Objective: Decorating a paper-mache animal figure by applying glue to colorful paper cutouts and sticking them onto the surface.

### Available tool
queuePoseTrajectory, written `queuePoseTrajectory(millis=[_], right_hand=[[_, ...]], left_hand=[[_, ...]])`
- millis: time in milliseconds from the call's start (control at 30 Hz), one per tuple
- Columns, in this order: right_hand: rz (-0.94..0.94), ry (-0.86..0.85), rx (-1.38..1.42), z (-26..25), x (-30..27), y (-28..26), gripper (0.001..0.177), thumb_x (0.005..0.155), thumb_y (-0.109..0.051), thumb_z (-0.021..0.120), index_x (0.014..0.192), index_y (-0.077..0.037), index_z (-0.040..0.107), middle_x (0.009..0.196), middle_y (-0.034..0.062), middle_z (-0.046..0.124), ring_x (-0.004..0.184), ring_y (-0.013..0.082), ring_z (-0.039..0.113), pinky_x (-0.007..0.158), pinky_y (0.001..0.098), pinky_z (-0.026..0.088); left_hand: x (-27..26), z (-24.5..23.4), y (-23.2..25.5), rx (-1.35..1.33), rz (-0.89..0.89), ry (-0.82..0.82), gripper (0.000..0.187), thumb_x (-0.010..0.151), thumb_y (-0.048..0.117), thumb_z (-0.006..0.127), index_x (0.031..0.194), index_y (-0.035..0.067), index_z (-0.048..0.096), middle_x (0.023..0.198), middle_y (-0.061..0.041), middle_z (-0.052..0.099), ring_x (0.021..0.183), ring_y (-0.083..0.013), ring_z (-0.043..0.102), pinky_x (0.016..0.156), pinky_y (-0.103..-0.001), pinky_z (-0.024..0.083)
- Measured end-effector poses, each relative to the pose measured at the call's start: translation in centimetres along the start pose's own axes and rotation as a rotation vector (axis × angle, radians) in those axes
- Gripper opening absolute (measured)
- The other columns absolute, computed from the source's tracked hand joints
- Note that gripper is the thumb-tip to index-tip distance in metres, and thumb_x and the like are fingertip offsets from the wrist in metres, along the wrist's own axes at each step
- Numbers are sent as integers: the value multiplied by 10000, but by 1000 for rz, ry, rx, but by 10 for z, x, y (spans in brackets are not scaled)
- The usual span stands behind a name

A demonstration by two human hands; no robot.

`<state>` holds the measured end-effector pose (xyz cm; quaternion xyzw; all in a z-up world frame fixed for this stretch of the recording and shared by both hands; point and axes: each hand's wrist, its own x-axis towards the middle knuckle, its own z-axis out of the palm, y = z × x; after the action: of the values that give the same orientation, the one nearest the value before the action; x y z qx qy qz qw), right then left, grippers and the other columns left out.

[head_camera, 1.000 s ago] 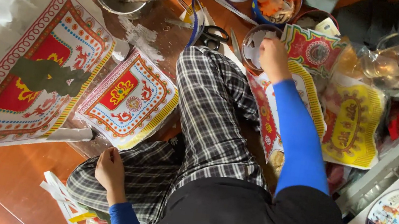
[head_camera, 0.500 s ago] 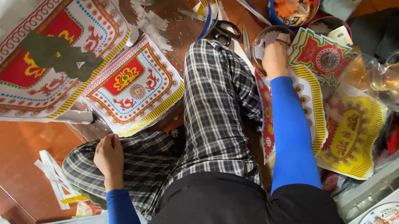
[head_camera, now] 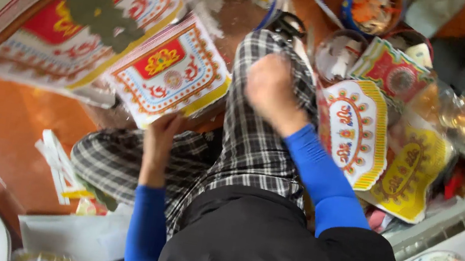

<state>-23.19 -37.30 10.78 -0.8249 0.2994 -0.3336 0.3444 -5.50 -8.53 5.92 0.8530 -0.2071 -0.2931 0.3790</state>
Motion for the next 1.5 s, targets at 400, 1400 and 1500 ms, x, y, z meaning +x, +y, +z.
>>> queuePoseTrajectory(millis=[400, 1400, 1500], right_hand=[[285, -572, 590, 152, -49, 4, 286, 911, -212, 937, 1104, -91, 763, 926, 3, 755, 941, 127, 697, 820, 302, 585], [-115, -497, -276, 98, 176, 12, 160, 994, -147, 700, 1146, -99, 695, 1007, 233, 776, 1044, 484, 729, 983, 654, 516], [142, -548, 68, 52, 149, -94, 88, 1052, -231, 708, 1081, -155, 742, 923, 114, 796, 967, 263, 776, 909, 456, 573]], left_hand=[[23, 22, -36, -747, -27, 23, 376, 1060, 77, 715, 1408, -63, 693, 1065, -109, 792, 939, -142, 742, 834, -290, 637], [15, -74, -70, 236, -75, 718, 116, 1048, 208, 733, 1133, 215, 811, 899, -10, 801, 883, -289, 788, 791, -436, 623], [15, -81, 0, -42, 23, 637, 195, 1000, 121, 701, 1190, 111, 746, 1016, -220, 788, 1057, -513, 715, 836, -620, 559]])
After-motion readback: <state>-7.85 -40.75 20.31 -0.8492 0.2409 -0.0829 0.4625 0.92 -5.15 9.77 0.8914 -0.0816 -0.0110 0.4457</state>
